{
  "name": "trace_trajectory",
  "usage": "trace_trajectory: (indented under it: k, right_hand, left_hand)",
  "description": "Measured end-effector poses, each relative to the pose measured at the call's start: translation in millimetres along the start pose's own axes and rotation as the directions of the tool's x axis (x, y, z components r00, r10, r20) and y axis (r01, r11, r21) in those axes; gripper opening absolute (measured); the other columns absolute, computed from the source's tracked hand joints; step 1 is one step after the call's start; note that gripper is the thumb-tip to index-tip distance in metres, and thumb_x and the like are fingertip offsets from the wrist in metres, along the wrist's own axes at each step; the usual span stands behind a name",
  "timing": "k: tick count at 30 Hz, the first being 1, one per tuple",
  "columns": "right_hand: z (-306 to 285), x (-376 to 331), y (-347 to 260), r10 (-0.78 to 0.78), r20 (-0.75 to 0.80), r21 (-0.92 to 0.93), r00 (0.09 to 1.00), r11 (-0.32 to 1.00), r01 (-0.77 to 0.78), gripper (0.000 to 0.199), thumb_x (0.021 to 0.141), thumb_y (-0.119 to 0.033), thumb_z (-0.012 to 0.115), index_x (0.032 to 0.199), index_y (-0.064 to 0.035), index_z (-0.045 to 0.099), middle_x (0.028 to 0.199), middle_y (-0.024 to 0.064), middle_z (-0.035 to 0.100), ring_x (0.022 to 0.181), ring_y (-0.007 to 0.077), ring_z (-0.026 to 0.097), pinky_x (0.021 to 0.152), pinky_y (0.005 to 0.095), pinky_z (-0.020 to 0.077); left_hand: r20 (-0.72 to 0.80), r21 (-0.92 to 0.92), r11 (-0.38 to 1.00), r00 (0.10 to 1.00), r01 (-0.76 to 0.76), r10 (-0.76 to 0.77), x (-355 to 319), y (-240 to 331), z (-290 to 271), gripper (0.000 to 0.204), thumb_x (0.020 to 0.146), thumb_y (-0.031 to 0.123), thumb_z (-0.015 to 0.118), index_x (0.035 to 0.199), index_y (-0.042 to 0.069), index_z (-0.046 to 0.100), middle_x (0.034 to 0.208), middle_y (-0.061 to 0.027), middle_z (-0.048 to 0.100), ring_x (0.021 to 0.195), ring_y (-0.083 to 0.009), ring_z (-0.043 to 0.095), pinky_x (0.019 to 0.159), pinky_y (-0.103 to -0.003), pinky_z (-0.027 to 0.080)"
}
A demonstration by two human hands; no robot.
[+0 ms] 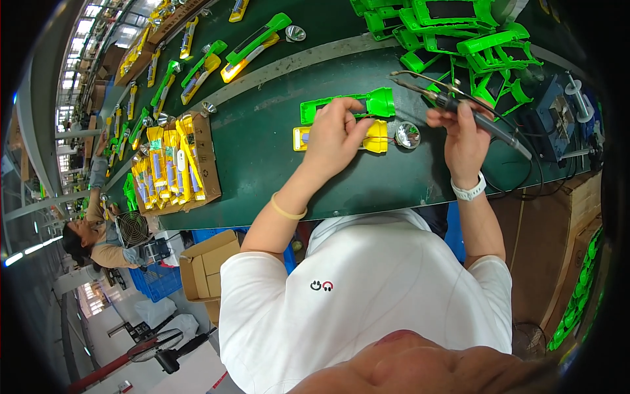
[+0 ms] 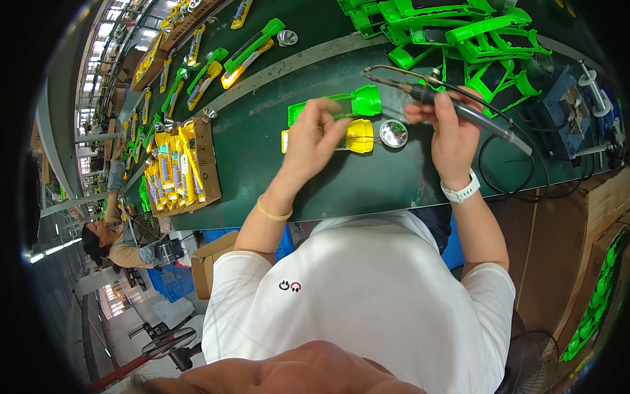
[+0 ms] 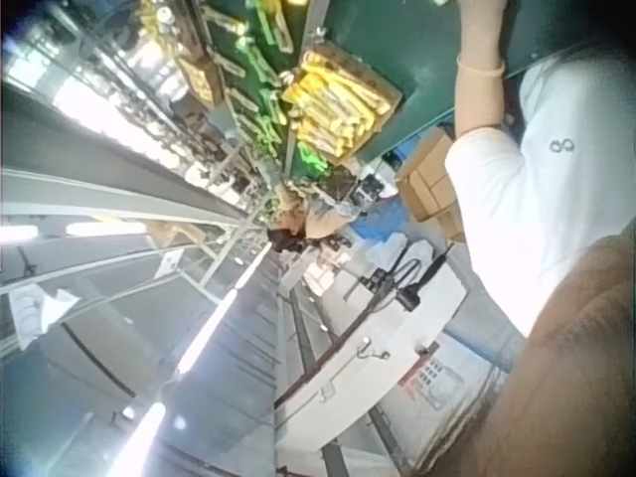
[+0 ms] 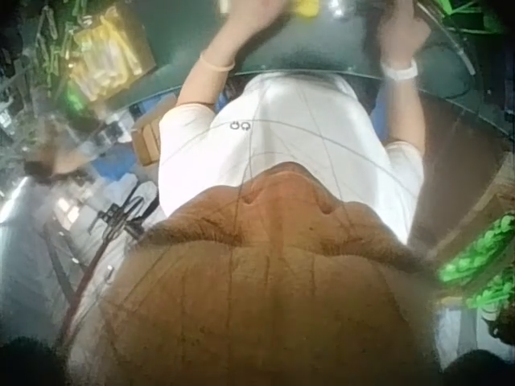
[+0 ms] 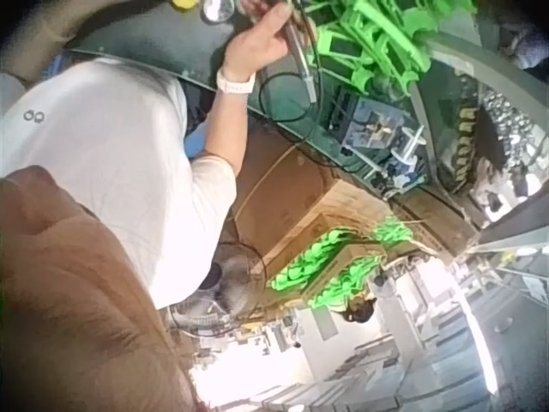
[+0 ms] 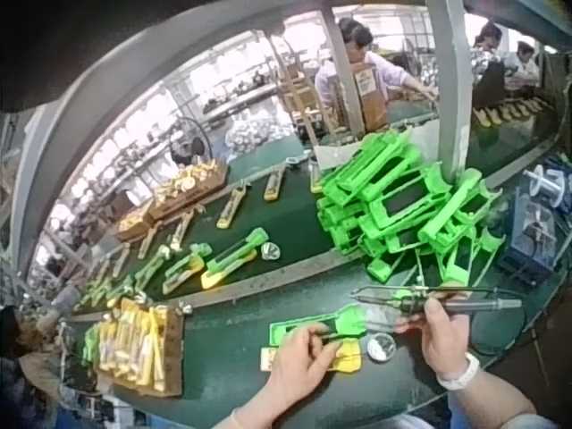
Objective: Soldering wires onto circuit boards for solar-powered flashlights on an industrial assembly line.
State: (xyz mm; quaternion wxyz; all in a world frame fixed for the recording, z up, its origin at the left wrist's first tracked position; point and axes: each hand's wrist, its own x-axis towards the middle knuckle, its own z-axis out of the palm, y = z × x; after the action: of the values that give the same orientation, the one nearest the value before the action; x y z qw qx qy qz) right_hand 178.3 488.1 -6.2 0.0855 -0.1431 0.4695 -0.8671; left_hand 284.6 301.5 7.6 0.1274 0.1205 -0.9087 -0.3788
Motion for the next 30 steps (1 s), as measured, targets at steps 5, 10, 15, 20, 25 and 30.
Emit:
trace_trajectory:
  k: [5,10,15,20,25,30]
  right_hand:
    - [14,16,26,0.021,0.114,-0.033,0.993,0.999,-0.017,0.018,0.09,-0.011,0.053,0.103,-0.0045,0.042,0.092,0.0084,0.056,0.085,0.0187,0.061,0.084,0.0396,0.0503]
    - [22,22,34,0.011,0.162,-0.16,0.987,0.987,0.015,0.022,0.087,-0.009,0.059,0.101,-0.0035,0.042,0.092,0.0054,0.05,0.081,0.0108,0.055,0.07,0.0257,0.0489]
    - [15,20,42,0.164,0.125,-0.023,0.979,0.986,-0.162,0.02,0.089,-0.01,0.056,0.099,-0.0011,0.041,0.091,0.008,0.051,0.081,0.0138,0.058,0.076,0.031,0.0541]
    - [-1,-7,9,0.272,0.053,-0.175,0.961,0.95,-0.259,0.022,0.089,-0.013,0.055,0.099,-0.0062,0.036,0.074,0.0079,0.053,0.05,0.0108,0.051,0.043,0.021,0.0378]
    - [-13,-23,16,0.119,0.174,-0.23,0.977,0.97,-0.077,0.023,0.086,-0.008,0.056,0.097,-0.0051,0.036,0.076,0.0054,0.048,0.051,0.0103,0.047,0.044,0.0232,0.0392]
    - [-14,-25,26,0.152,0.208,-0.3,0.966,0.95,-0.085,0.028,0.083,-0.005,0.061,0.099,-0.0057,0.038,0.078,0.0047,0.051,0.057,0.0081,0.051,0.048,0.0201,0.0429]
  left_hand:
    - [-0.045,0.203,0.913,0.928,-0.355,0.371,5,-16,17,0.009,0.074,0.01,0.066,0.081,0.007,0.062,0.066,-0.0074,0.053,0.066,-0.0261,0.051,0.06,-0.036,0.042]
    - [-0.076,0.194,0.889,0.898,-0.414,0.434,8,-24,-8,0.009,0.074,0.008,0.065,0.083,0.006,0.063,0.079,-0.0103,0.056,0.075,-0.0274,0.052,0.067,-0.036,0.044]
    - [0.061,0.084,0.955,0.958,-0.285,0.28,5,-34,-4,0.008,0.077,0.011,0.062,0.085,0.008,0.063,0.079,-0.0094,0.06,0.076,-0.0279,0.057,0.068,-0.037,0.046]
    - [0.061,0.074,0.977,0.978,-0.202,0.198,0,-32,-10,0.007,0.075,0.011,0.064,0.081,0.007,0.064,0.076,-0.0081,0.062,0.076,-0.0267,0.058,0.067,-0.035,0.047]
    - [0.158,0.115,0.955,0.954,-0.275,0.256,9,-35,-13,0.006,0.074,0.01,0.063,0.078,0.006,0.064,0.075,-0.009,0.061,0.074,-0.0265,0.056,0.068,-0.035,0.046]
    - [0.221,0.192,0.96,0.962,-0.203,0.159,12,-26,-19,0.006,0.074,0.01,0.063,0.078,0.005,0.064,0.071,-0.0095,0.059,0.072,-0.0264,0.055,0.067,-0.035,0.045]
